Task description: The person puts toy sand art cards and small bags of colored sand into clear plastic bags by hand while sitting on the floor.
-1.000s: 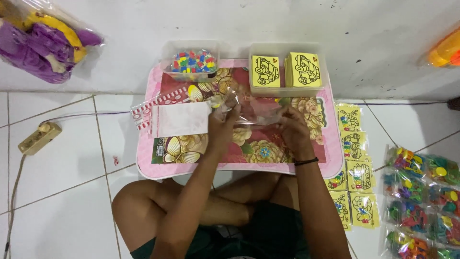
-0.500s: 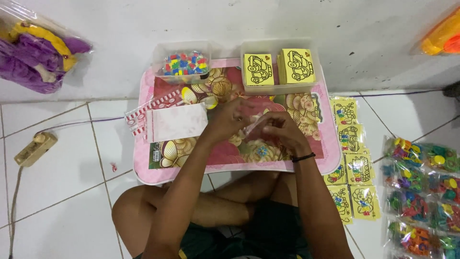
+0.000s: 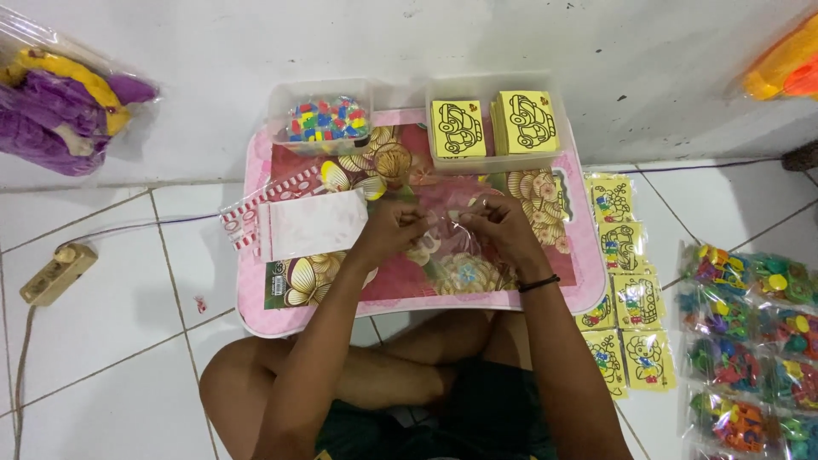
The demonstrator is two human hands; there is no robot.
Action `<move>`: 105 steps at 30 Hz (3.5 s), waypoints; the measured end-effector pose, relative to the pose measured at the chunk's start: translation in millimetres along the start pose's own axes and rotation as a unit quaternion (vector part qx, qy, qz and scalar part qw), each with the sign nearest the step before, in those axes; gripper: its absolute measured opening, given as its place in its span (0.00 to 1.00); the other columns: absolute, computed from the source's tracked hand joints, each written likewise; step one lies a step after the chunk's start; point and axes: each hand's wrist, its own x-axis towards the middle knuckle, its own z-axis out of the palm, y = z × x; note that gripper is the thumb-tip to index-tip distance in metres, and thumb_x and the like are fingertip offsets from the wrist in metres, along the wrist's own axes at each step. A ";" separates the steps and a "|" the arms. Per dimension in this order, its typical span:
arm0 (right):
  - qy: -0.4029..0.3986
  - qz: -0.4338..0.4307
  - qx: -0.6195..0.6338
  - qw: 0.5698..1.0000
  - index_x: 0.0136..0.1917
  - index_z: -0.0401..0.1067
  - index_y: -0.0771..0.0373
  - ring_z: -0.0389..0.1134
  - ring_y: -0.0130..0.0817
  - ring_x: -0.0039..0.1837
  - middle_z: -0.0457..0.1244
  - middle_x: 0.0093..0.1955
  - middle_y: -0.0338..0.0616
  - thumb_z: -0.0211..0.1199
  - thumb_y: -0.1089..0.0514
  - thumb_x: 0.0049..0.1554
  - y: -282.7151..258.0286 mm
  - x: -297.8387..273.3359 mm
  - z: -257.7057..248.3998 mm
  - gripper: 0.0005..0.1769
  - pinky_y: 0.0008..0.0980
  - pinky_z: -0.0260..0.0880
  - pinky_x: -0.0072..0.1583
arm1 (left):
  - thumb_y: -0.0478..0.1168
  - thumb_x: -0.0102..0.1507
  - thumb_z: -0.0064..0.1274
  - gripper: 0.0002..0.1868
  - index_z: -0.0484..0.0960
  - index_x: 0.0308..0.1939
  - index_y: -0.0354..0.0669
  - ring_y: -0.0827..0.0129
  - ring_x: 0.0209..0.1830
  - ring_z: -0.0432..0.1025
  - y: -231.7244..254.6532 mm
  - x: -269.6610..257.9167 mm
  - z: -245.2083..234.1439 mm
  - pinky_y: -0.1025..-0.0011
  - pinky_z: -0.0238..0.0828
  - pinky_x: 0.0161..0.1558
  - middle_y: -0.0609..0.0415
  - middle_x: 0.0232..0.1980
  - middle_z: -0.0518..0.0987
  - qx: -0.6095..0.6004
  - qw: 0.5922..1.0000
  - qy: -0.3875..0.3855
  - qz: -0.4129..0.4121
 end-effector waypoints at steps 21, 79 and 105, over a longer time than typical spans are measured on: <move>0.016 0.001 -0.019 1.000 0.40 0.75 0.69 0.60 0.20 0.26 0.60 0.26 0.40 0.69 0.65 0.54 -9.3 -1.1 8.8 0.05 0.19 0.58 0.29 | 0.37 0.69 0.54 0.08 0.85 0.41 0.36 0.72 0.29 0.72 -21.1 -4.0 -11.3 0.71 0.72 0.33 0.48 0.29 0.80 0.056 0.992 0.001 0.116; 0.078 -0.007 0.058 0.995 0.51 0.75 0.67 0.49 0.17 0.26 0.57 0.33 0.39 0.67 0.62 0.58 -22.2 -1.2 16.5 0.09 0.22 0.58 0.30 | 0.39 0.65 0.53 0.10 0.83 0.38 0.35 0.65 0.29 0.71 -9.9 -8.7 -8.2 0.66 0.68 0.33 0.45 0.29 0.80 0.111 0.989 -0.025 0.098; 0.091 -0.009 0.082 0.992 0.44 0.77 0.64 0.54 0.15 0.25 0.67 0.40 0.41 0.70 0.62 0.54 -10.5 0.4 5.8 0.04 0.16 0.55 0.26 | 0.48 0.67 0.54 0.20 0.84 0.49 0.32 0.48 0.51 0.76 39.3 -16.4 1.4 0.51 0.71 0.55 0.34 0.49 0.82 0.118 0.982 -0.143 0.030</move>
